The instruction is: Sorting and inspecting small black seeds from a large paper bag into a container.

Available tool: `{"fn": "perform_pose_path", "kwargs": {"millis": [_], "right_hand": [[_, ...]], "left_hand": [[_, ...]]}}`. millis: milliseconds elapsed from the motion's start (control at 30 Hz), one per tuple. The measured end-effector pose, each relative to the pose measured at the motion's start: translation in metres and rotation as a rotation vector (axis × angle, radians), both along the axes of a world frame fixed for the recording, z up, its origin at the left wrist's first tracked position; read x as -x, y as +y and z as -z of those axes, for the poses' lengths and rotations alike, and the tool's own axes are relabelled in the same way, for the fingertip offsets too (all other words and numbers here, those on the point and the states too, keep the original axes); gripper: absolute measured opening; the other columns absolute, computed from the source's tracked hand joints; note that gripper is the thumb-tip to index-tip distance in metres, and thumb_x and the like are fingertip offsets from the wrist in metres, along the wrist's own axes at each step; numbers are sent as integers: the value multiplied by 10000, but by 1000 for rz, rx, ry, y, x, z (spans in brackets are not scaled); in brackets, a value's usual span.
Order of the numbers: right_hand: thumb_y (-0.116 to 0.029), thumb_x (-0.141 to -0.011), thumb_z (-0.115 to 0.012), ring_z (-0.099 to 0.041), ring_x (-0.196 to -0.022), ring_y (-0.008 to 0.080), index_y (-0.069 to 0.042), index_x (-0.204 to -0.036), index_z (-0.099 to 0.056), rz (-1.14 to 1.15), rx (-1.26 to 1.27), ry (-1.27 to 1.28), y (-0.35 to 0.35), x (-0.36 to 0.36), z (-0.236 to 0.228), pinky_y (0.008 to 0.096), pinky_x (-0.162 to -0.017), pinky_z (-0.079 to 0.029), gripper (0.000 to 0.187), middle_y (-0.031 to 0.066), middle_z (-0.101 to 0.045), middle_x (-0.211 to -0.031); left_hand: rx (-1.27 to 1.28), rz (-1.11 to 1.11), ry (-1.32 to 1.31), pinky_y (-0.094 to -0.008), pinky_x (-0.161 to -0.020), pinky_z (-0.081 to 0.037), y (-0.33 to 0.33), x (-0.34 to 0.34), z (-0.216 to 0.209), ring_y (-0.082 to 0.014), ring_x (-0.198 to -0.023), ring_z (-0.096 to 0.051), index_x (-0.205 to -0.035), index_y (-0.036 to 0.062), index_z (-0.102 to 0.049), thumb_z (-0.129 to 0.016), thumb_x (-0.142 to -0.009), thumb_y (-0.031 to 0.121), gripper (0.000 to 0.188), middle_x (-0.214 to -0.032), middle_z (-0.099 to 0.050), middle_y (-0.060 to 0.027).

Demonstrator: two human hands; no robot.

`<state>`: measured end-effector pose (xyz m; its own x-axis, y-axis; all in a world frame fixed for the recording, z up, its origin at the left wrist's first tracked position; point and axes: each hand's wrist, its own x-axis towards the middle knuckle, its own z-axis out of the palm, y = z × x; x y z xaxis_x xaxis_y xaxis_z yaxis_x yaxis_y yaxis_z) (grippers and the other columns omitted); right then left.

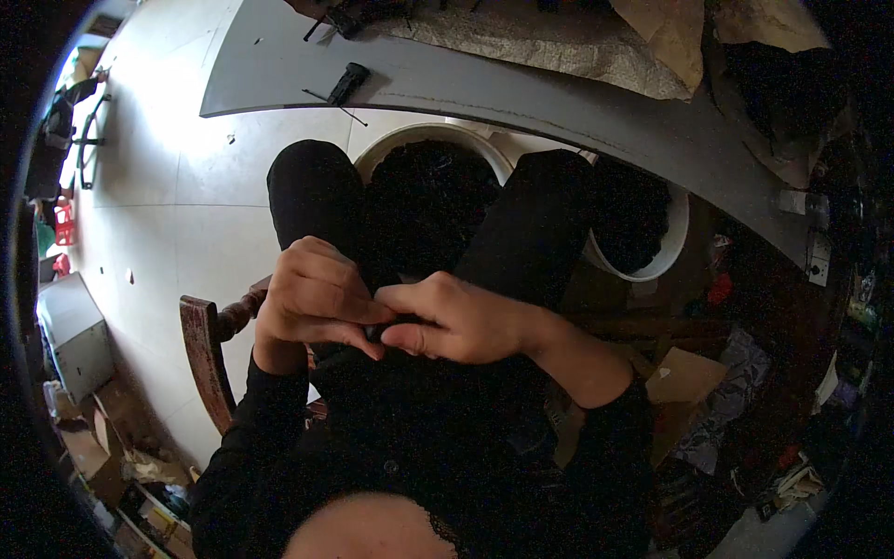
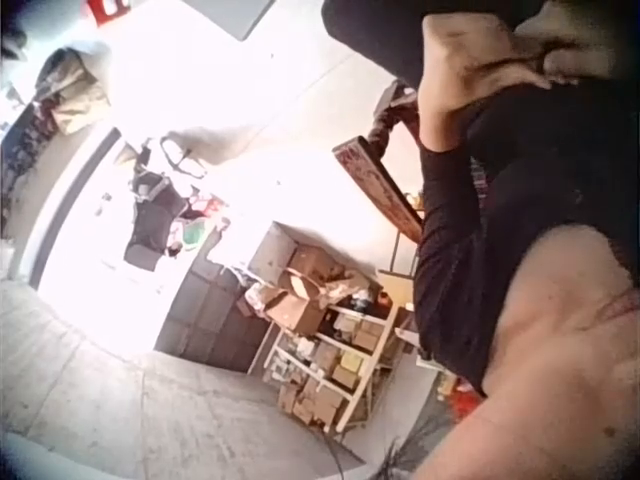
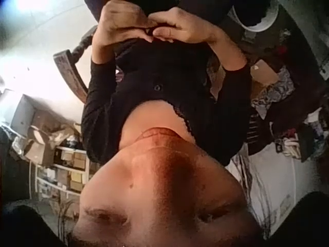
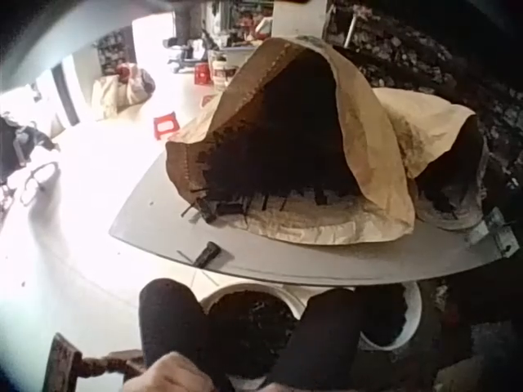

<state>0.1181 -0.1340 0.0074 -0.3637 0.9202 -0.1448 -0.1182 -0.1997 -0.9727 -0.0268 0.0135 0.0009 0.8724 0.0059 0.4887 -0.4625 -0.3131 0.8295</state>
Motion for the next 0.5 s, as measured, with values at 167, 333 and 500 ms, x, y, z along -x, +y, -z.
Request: {"fn": "perform_pose_path", "kwargs": {"millis": [167, 333, 500], "right_hand": [[-196, -864, -533, -559, -640, 212, 13, -865, -507, 180, -143, -145, 7, 4, -4, 318, -584, -422, 211, 143, -538, -709], [-239, -843, -563, -548, -623, 207, -10, -876, -557, 488, -568, -607, 73, -16, 8, 283, -575, -423, 231, 98, -551, -707], [-259, -811, -592, -582, -592, 255, -78, -873, -568, 718, -626, -1341, 138, -16, 22, 329, -515, -438, 193, 76, -586, -702]], "left_hand": [[-9, -122, -19, -253, -465, -427, 0, 3, 9, -193, -536, -576, -756, 37, -647, -774, -597, 203, 262, -634, -574, -46], [593, -389, 84, -222, -577, -412, 4, 17, 29, -160, -657, -556, -822, -2, -608, -703, -699, 249, 296, -820, -579, -99], [1001, -282, 219, -300, -821, -400, -1, 12, 58, -210, -918, -521, -868, -11, -561, -526, -803, 199, 222, -983, -527, -121]]}}
